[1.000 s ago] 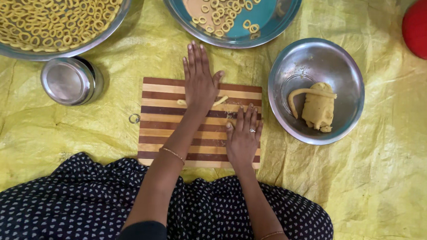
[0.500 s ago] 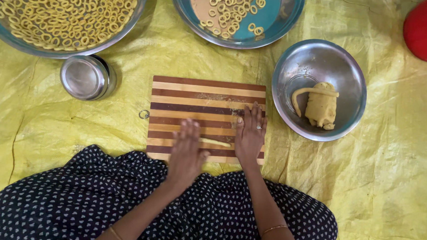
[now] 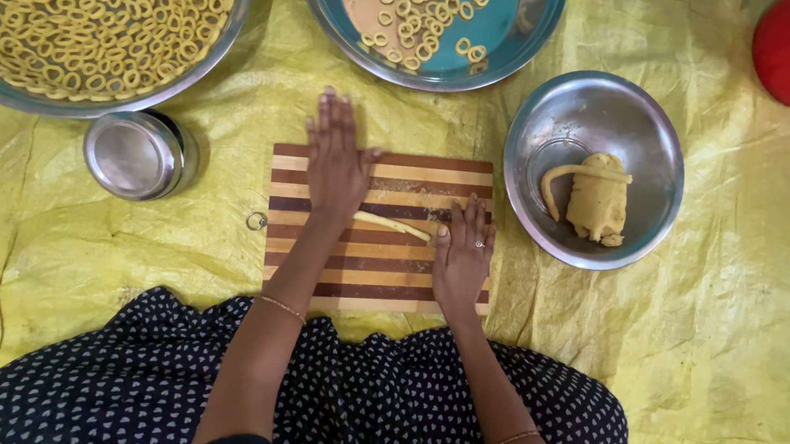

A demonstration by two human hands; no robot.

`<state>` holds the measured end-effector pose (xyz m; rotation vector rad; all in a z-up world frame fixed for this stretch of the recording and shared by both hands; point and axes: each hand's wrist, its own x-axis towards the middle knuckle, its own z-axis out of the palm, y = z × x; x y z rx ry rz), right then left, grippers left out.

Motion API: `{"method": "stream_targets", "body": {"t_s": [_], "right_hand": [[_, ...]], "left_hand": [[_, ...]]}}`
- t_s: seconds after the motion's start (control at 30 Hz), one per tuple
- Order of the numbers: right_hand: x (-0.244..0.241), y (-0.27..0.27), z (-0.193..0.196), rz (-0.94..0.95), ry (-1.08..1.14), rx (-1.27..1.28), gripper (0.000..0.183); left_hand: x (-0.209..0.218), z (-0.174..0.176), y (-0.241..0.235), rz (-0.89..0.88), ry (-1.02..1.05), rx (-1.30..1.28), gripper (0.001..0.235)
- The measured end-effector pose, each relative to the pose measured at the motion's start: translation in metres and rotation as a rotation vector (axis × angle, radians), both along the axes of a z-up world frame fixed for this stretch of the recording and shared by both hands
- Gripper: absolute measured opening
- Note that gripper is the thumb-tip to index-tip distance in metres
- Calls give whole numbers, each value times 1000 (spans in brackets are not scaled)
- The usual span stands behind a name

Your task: The person sits on a yellow tarp and shapes dough into small rings by rolling a piece of dough into a thin rope on a wooden board, then joining the ends to form a circle. The finished rings are placed into a metal tray. The process is repeated with additional dough pieces.

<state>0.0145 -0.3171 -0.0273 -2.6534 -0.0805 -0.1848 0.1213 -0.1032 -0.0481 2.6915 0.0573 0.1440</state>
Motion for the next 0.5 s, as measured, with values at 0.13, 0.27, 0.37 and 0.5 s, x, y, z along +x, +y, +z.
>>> {"method": "stream_targets", "body": {"t_s": [0.13,0.27,0.37,0.5], "right_hand": [[3,-1,0,71,-33,-7,57],[2,0,1,118,-5,-13,56],[2,1,1,119,-10,-46,54],[2,3,-3,96,-16,-113,52]], "left_hand": [[-33,2,4,-227,19,1,94],[-88,2,20,-317,65,46,90],[-137,1,19,-290,15,111,90],[-169,-1,15,-150,98,86,86]]}}
